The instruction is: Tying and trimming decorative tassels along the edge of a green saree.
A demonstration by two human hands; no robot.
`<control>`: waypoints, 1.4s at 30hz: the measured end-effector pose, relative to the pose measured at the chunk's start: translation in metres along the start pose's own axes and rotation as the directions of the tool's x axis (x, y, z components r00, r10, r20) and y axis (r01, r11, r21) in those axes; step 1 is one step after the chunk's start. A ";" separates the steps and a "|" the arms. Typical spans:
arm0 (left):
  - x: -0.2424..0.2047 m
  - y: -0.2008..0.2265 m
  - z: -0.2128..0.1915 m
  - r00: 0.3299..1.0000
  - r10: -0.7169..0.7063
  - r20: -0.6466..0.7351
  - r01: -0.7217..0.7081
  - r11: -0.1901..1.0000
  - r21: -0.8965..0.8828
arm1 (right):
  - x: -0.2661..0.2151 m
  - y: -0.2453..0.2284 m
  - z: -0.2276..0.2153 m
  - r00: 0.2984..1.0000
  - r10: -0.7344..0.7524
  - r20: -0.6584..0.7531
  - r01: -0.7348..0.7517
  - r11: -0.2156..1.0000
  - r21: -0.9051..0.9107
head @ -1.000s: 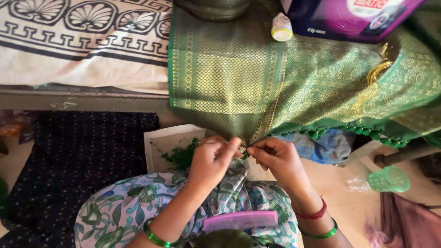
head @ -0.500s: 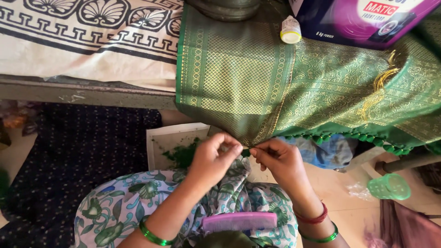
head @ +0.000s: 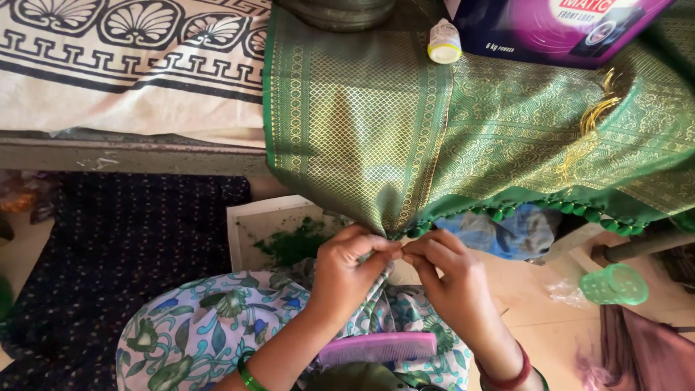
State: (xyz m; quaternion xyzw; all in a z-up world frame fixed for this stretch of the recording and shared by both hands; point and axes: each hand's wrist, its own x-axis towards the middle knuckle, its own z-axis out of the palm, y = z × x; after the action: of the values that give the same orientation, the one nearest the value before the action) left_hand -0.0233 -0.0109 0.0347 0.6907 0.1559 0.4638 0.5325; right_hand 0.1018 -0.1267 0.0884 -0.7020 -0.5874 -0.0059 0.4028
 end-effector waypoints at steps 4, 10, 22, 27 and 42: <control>-0.005 0.002 0.003 0.997 0.077 0.021 -0.079 0.994 0.075 | 0.006 -0.020 -0.009 0.993 -0.111 -0.034 0.105 0.983 -0.147; -0.012 -0.020 0.004 0.977 -0.200 0.067 0.210 0.953 -0.219 | 0.006 -0.015 0.002 0.988 -0.144 -0.053 0.137 0.983 -0.119; -0.017 0.007 0.003 0.998 -0.058 -0.011 0.059 0.981 0.185 | 0.015 -0.020 0.003 0.936 -0.349 0.054 0.349 0.888 -0.299; -0.012 -0.012 0.003 0.957 -0.245 0.157 0.281 0.920 -0.274 | 0.013 -0.007 -0.010 0.990 -0.139 0.011 0.139 0.990 -0.007; -0.014 -0.011 0.004 0.987 0.072 0.146 -0.097 0.981 0.169 | 0.011 0.023 0.004 0.987 -0.034 -0.159 0.029 0.999 -0.036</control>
State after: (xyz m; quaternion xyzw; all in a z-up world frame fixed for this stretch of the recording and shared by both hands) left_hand -0.0245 -0.0185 0.0184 0.7716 0.1289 0.4210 0.4591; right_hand 0.1224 -0.1147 0.0783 -0.6967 -0.5641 -0.0782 0.4363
